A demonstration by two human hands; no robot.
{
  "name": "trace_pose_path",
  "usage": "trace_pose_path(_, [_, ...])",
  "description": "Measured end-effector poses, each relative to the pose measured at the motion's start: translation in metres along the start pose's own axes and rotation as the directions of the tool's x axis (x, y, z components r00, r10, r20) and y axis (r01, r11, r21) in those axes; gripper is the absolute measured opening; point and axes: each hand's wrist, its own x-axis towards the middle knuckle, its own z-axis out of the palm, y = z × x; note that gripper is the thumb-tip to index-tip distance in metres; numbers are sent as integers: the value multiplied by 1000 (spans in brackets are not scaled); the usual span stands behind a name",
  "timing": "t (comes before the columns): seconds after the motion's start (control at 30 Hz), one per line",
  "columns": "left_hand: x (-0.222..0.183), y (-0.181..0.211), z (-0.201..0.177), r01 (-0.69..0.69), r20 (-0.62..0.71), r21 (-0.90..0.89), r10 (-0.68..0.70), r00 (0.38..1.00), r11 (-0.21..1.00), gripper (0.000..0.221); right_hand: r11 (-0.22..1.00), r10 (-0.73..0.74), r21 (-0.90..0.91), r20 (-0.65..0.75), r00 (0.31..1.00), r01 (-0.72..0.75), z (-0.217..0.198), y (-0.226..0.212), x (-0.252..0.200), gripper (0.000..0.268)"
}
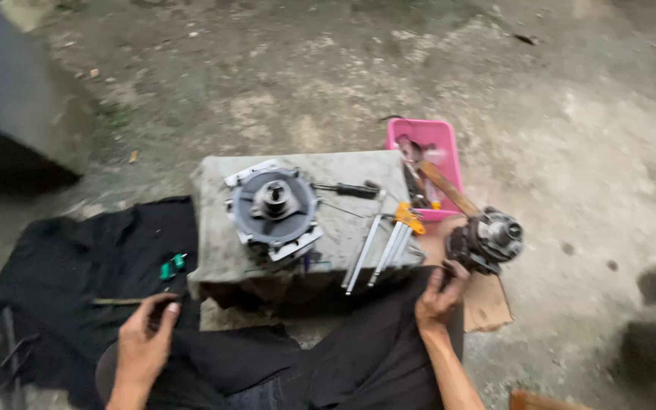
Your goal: Using a T-handle wrench to tighten or loosen bolts on a mechanical housing
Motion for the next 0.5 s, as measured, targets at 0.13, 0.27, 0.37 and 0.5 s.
trace_pose_path(0.13, [-6,-38,-45,-31,-203,177,67,977,984,21,994,-41,102,-20,999,42,3,14,-8,18])
trace_pose_path(0.27, [-10,-135,-79,31,-418,15,-21,908,999,18,940,-275,208,-9,961,270,-5,-21,-19,20])
trace_pose_path(0.37, [-26,-185,-90,125,-460,41,-92,883,991,19,781,-417,502,-21,909,370,14,-61,-57,11])
trace_pose_path(0.5, [-41,-208,-90,273,-493,216,-136,859,938,21,661,-597,670,197,778,338,43,-93,-114,31])
